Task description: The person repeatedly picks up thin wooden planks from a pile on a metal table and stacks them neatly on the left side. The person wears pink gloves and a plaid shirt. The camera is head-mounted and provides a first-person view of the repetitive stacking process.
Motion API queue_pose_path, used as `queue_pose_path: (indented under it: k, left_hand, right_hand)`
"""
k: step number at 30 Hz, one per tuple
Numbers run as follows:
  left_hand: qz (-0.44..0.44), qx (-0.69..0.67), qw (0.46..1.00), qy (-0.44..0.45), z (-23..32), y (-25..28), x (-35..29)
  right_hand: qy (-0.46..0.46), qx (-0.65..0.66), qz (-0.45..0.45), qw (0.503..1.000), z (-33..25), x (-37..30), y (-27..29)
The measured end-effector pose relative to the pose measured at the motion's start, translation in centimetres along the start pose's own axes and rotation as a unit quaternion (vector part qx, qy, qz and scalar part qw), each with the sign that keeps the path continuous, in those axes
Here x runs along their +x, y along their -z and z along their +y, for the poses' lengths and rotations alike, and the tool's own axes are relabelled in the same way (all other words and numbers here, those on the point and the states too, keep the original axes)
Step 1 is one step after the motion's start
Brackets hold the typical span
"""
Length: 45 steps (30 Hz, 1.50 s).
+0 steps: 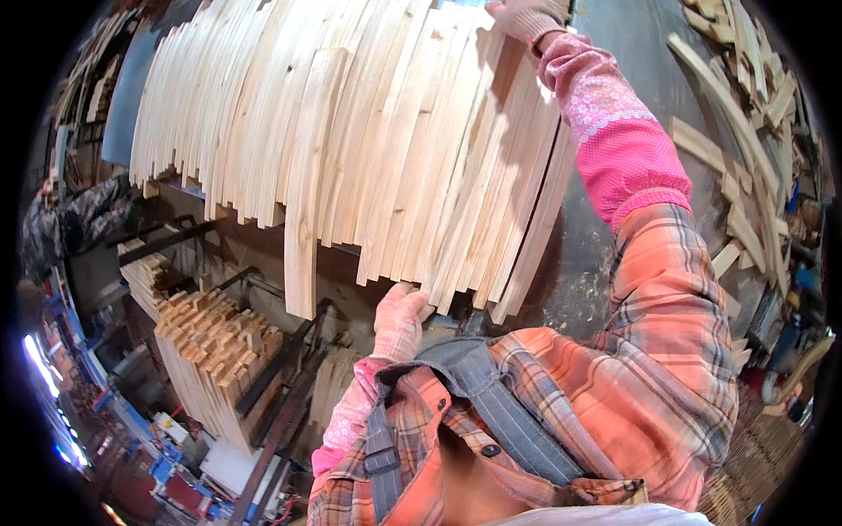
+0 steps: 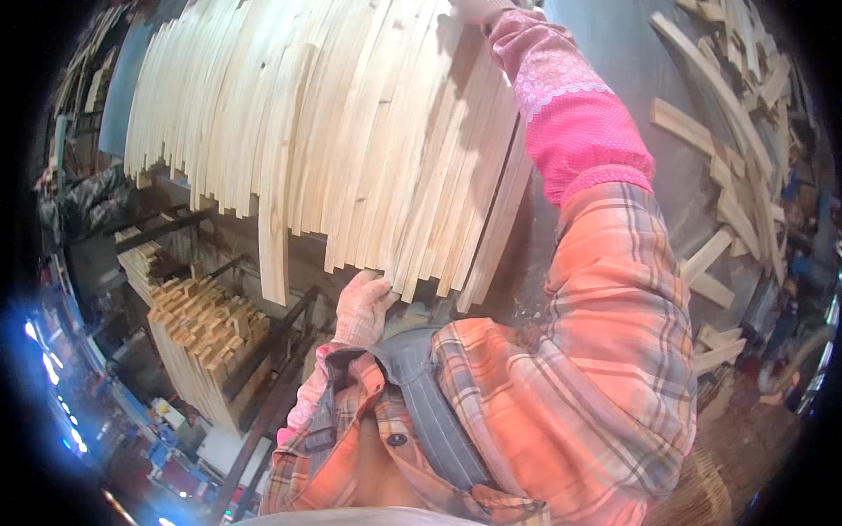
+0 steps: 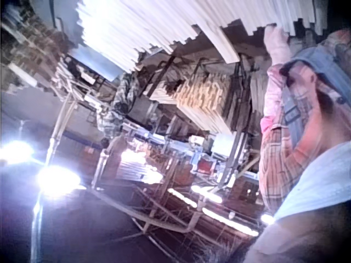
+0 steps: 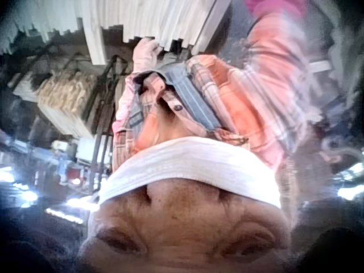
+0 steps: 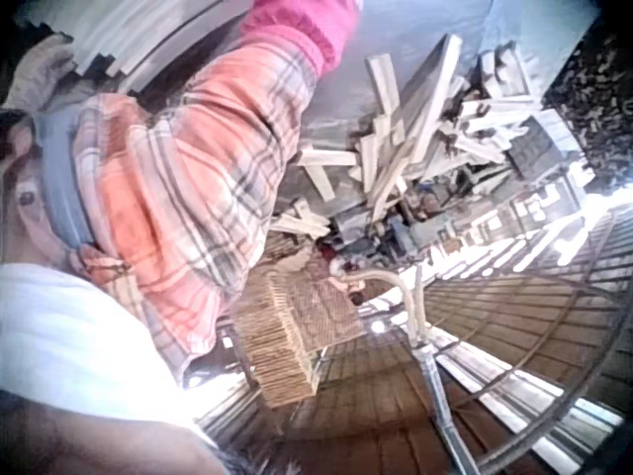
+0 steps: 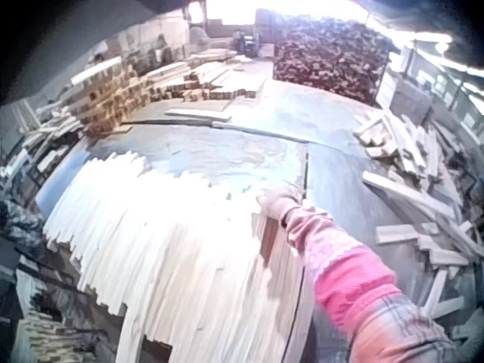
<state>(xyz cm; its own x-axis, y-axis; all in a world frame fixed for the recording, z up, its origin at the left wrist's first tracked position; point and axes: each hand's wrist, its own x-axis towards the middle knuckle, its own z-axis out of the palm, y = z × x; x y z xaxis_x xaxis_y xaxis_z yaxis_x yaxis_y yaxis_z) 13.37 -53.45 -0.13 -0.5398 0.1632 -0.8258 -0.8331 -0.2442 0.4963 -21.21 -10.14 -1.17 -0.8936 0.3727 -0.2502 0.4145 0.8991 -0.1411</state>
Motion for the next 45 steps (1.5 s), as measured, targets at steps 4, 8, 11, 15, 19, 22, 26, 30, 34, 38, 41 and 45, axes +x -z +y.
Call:
queue_pose_path:
  k: [4,8,11,15,19,22,26,30,34,38,41,45]
  left_hand:
    - [0.005,0.144,0.99,-0.014,0.5,-0.9,-1.5]
    - [0.124,0.233,0.962,0.071,2.7,-1.2,-3.3]
    - [0.102,0.263,0.957,-0.067,4.7,-2.0,-3.2]
    - [0.071,0.621,0.673,-0.396,5.9,-5.8,0.3]
    - [0.031,0.644,0.683,-0.344,7.3,-9.8,5.7]
    - [-0.027,0.619,0.71,-0.335,8.4,-10.2,6.3]
    - [-0.061,0.56,0.714,-0.416,10.1,-10.5,2.4]
    - [-0.149,0.371,0.827,-0.395,14.4,-12.4,-1.0]
    - [-0.146,0.307,0.913,-0.225,18.8,-10.9,-0.4]
    - [-0.11,0.32,0.918,-0.208,20.2,-5.5,2.5]
    - [-0.073,0.208,0.954,-0.201,21.2,-1.2,4.1]
    - [-0.034,0.292,0.935,-0.199,22.2,2.2,4.7]
  right_hand:
    - [0.106,0.122,0.153,0.975,0.1,-2.8,3.6]
    - [0.178,0.277,0.079,0.941,-2.2,-6.9,8.5]
    - [0.236,0.12,0.112,0.958,-3.1,-9.0,8.8]
    - [0.231,0.482,0.0,0.845,-1.6,-8.3,6.7]
    - [0.264,0.536,0.01,0.802,2.3,-9.0,6.0]
    - [0.117,0.368,0.231,0.893,7.0,-14.7,4.9]
    - [-0.127,0.362,0.067,0.921,10.3,-25.4,-1.0]
    - [-0.208,0.276,-0.126,0.93,5.8,-31.4,-7.4]
    - [-0.197,0.41,-0.037,0.89,2.9,-32.3,-8.1]
    - [-0.146,0.462,-0.074,0.871,3.5,-32.1,-6.7]
    - [-0.161,0.415,-0.068,0.893,4.0,-31.9,-6.9]
    - [-0.185,0.468,-0.064,0.862,3.5,-31.7,-8.2]
